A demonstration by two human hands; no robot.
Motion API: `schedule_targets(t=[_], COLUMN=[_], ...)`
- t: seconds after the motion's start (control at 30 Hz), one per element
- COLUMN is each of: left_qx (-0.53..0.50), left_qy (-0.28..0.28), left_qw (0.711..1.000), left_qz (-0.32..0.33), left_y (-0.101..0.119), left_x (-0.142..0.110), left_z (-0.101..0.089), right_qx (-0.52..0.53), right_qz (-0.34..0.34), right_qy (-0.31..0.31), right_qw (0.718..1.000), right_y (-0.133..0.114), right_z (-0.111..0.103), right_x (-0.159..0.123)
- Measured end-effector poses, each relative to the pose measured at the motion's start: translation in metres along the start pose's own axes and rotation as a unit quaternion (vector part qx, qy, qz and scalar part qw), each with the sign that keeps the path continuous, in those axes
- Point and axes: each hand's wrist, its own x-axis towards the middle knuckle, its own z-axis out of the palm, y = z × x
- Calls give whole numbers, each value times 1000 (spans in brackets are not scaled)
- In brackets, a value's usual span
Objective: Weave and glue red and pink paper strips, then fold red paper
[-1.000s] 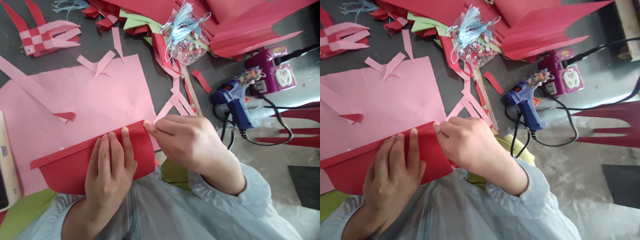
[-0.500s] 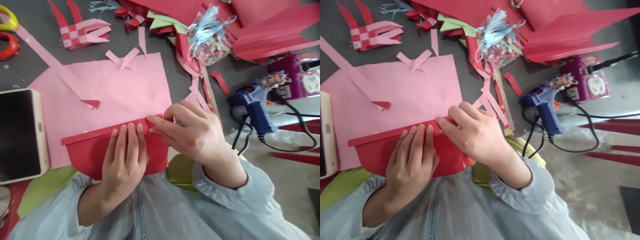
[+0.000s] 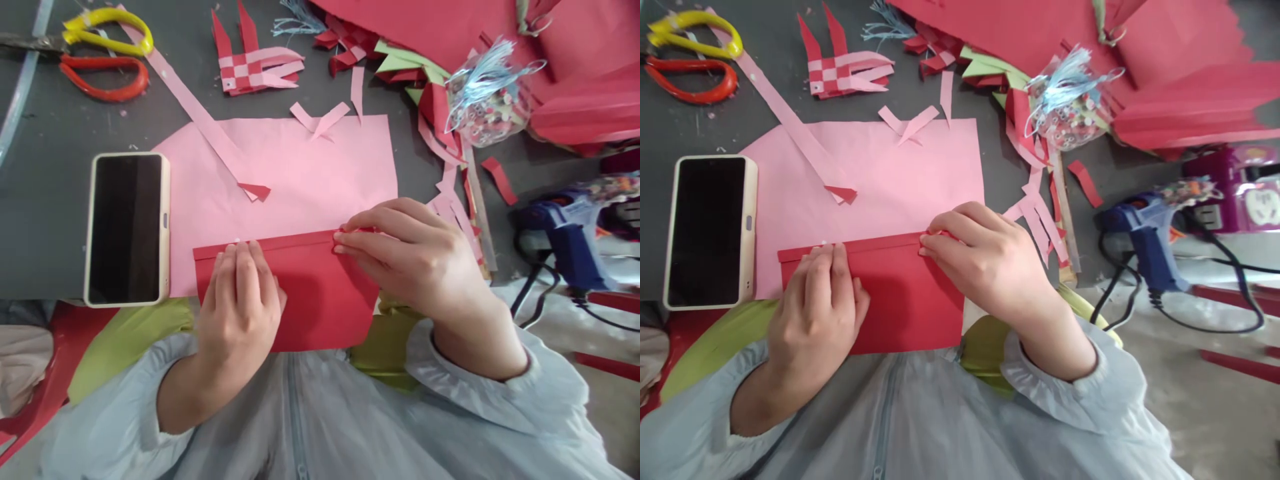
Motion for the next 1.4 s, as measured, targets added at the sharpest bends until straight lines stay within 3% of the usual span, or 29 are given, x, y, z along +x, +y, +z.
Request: schedule_targets(t=[0.4,0.7,1.1,1.4], left_qx=[26,13,85,80], left_qy=[8,5,5,-17], left_qw=[998,1000,996,996], left_qz=[-51,-21,37,47], left_y=[-13,-22,-27,-33], left_x=[-19,-19,-10,-9], left_z=[3,4,-5,-5], right_qx=[-12,22,-146,-158], right_qz=[5,-9,-170,-170], right_qy=[-6,-4,44,50], right_qw=[1000,1000,974,971], right_y=[0,13,11,9], right_z=[1,2,-2,-2], right_x=[-4,1,3,3])
